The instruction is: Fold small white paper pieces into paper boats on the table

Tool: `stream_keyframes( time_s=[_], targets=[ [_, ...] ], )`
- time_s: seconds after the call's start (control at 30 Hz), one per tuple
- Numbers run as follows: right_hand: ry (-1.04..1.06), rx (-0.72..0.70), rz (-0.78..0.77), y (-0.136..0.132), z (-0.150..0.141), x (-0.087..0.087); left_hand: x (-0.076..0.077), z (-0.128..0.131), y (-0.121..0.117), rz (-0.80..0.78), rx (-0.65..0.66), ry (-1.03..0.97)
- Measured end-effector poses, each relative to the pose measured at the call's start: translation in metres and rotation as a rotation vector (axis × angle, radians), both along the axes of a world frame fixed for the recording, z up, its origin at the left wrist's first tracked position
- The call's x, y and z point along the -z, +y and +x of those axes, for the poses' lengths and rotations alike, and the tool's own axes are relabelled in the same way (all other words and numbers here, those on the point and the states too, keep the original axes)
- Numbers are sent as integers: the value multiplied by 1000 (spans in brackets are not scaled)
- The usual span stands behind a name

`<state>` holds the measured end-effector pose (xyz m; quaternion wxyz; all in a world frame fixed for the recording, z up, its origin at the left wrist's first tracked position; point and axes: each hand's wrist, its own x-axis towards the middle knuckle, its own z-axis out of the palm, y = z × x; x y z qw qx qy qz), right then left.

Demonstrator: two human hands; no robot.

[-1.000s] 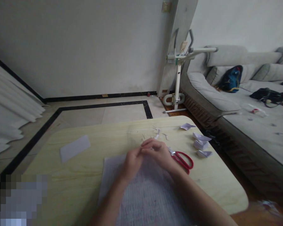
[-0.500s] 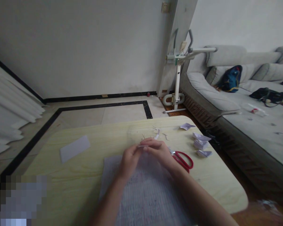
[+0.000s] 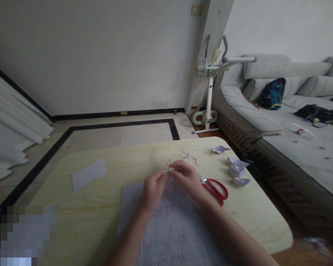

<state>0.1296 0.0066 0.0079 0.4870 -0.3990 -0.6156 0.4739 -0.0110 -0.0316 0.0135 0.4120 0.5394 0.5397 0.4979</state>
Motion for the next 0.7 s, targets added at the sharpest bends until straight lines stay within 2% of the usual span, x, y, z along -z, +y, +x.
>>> stream_keyframes(
  time_s=[0.17, 0.4, 0.57, 0.7],
  targets=[
    [-33, 34, 87, 0, 0, -1, 2, -1, 1, -26, -25, 30],
    [-8, 10, -81, -1, 2, 2, -1, -2, -2, 35, -51, 42],
    [-17, 2, -122, -2, 0, 3, 1, -3, 0, 87, -112, 76],
    [-74, 28, -126, -7, -4, -1, 0, -3, 1, 59, -136, 29]
  ],
)
